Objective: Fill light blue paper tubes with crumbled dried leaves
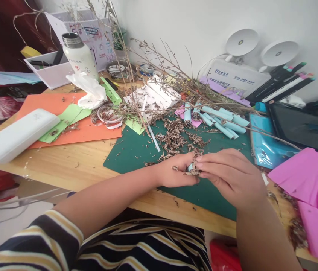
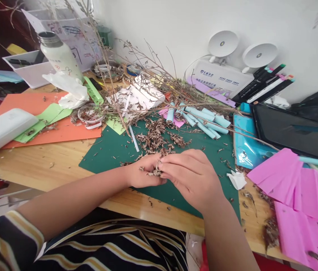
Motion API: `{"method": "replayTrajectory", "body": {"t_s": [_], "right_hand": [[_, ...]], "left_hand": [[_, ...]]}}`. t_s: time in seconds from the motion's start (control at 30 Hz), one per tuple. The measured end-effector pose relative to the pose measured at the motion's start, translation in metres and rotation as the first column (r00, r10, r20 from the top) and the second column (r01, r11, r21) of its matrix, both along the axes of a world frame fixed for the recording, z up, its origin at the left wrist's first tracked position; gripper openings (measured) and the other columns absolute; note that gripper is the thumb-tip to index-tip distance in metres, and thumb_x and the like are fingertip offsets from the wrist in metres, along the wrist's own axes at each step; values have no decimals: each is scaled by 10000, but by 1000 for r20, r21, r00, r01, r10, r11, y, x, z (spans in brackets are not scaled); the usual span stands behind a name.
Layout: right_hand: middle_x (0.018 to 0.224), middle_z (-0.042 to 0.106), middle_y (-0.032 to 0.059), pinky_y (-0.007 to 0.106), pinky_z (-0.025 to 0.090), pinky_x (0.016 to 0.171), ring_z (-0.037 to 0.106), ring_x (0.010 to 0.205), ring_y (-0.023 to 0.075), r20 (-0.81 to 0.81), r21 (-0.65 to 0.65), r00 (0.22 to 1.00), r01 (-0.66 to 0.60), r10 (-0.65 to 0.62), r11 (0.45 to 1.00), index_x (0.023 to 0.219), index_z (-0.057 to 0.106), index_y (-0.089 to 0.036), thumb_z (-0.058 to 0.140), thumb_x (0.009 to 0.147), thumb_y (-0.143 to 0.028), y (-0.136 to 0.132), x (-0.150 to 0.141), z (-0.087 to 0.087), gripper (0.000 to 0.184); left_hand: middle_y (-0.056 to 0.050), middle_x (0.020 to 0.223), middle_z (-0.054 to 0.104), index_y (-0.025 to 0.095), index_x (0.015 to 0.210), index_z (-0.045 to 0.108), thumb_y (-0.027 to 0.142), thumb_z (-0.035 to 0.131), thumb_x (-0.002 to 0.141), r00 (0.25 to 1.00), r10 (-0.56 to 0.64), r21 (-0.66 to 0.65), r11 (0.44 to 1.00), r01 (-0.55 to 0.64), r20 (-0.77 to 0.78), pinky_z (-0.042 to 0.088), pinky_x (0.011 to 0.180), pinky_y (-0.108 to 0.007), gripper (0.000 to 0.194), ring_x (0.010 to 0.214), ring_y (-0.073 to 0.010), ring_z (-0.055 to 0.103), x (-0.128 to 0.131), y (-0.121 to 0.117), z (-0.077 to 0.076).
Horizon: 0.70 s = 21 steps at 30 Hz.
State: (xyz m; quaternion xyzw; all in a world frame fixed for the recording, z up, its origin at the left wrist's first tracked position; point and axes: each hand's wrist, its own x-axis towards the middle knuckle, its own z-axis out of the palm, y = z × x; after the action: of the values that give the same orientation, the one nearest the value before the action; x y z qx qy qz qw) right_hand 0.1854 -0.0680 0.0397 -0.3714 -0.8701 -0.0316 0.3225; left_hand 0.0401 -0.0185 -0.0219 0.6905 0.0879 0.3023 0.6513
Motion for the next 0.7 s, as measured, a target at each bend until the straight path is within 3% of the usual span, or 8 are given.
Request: {"method": "replayTrajectory", "body": {"t_s": [0.37,0.57,0.7], "right_hand": [[794,598,64,357,402,633,475,707,188,88,202,987,114,-134,973,766,552,-191,496,769,-263,-7,-4,-12,91],[884,539,74,386,406,689,483,793,212,-12,79,997,79,-78,994,833,525,-204,453,749,-210,-10,-4,-15,111],[917,534,65,384,425,696,508,819,211,-269,-43,962,44,-54,998,1018,473,-239,499,709,-188,-7,-2,-19,314]], "left_hand": [[54,617,340,157,745,375,135,520,648,999,-30,-48,998,29,-25,318,542,-198,176,577,-75,334,0,2,0],[54,621,339,160,778,379,88,488,624,997,-26,-15,1000,25,-70,305,545,-191,202,586,-75,339,-1,1,2],[56,609,337,166,736,365,111,486,629,997,-35,-6,999,34,-63,296,534,-191,171,572,-74,333,-2,1,4]]}}
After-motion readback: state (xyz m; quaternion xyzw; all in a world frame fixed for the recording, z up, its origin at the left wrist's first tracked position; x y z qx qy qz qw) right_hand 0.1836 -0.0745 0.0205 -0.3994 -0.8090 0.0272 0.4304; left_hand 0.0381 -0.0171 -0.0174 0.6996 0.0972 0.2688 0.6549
